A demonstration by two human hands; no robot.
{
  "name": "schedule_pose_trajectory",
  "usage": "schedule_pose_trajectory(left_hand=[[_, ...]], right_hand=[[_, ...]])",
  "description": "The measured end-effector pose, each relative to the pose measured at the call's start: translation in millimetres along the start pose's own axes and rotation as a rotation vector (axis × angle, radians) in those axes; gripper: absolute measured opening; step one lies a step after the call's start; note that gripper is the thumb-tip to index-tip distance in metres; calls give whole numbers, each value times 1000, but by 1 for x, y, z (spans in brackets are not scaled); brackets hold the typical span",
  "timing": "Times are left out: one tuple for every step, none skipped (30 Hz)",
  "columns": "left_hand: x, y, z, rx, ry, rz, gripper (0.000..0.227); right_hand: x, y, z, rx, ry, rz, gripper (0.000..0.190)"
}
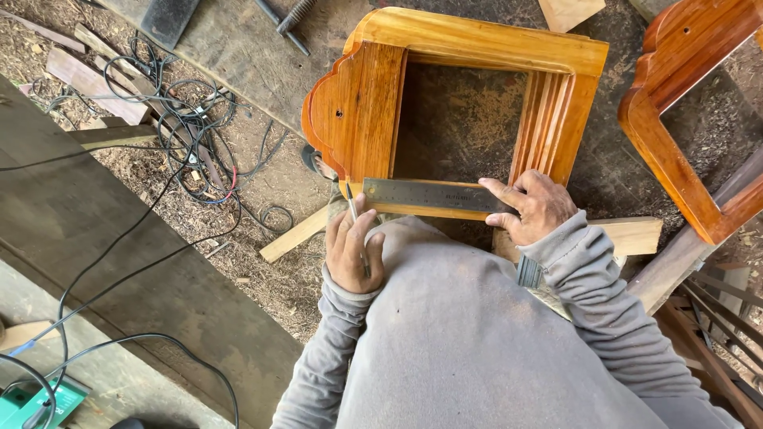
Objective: The person is using a square ruler and a pencil to measure and mark wooden frames on a workbench.
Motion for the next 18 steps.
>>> schedule_pose_trajectory(left_hand=[[-2,1,-1,43,32,3,34],[-3,3,-1,85,63,7,36],[0,-1,-3,84,65,8,36],[3,-5,-6,168,98,-11,37],[6,-8,-10,252,129,-30,38],[5,-8,-11,251,129,-31,38],[3,-9,-13,225,103,-93,31],[0,-9,-14,199,76,-154,24],[5,-17,-19,202,74,-154,24],[9,-25,-23,182,48,-174,15],[14,-31,-27,161,21,-197,6],[14,-33,-27,163,19,-199,6],[12,-35,-27,170,48,-229,9],[11,-37,-27,178,77,-259,12],[8,-37,-27,180,74,-261,12],[6,-37,-26,170,53,-252,12],[4,-38,-26,159,35,-241,12],[2,-38,-25,160,33,-242,12]], right_hand=[[0,0,0,-2,6,6,64],[0,-1,1,-4,11,13,64],[1,0,1,-3,12,15,64],[1,0,1,0,7,18,63],[2,0,1,2,1,19,63],[1,1,0,1,0,20,63],[0,1,0,2,2,22,63],[-2,1,-1,3,3,23,63],[-1,1,0,4,4,20,63],[0,0,1,0,8,23,63],[1,1,2,-7,12,27,63],[2,1,2,-9,13,24,63],[2,1,2,-12,18,24,63],[2,1,2,-15,24,24,62],[2,1,3,-17,23,20,62],[2,1,3,-23,34,28,62],[3,1,4,-27,46,38,62],[3,0,4,-27,46,36,62]])
Point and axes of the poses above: each hand's wrist, its own y-axis away from the middle knuckle, its own z-axis out of the palm, x = y × z, the point moved 3 cm from there along -y, towards the middle knuckle, and after that the axes turned 8 degrees about z, right-handed, at the moved point
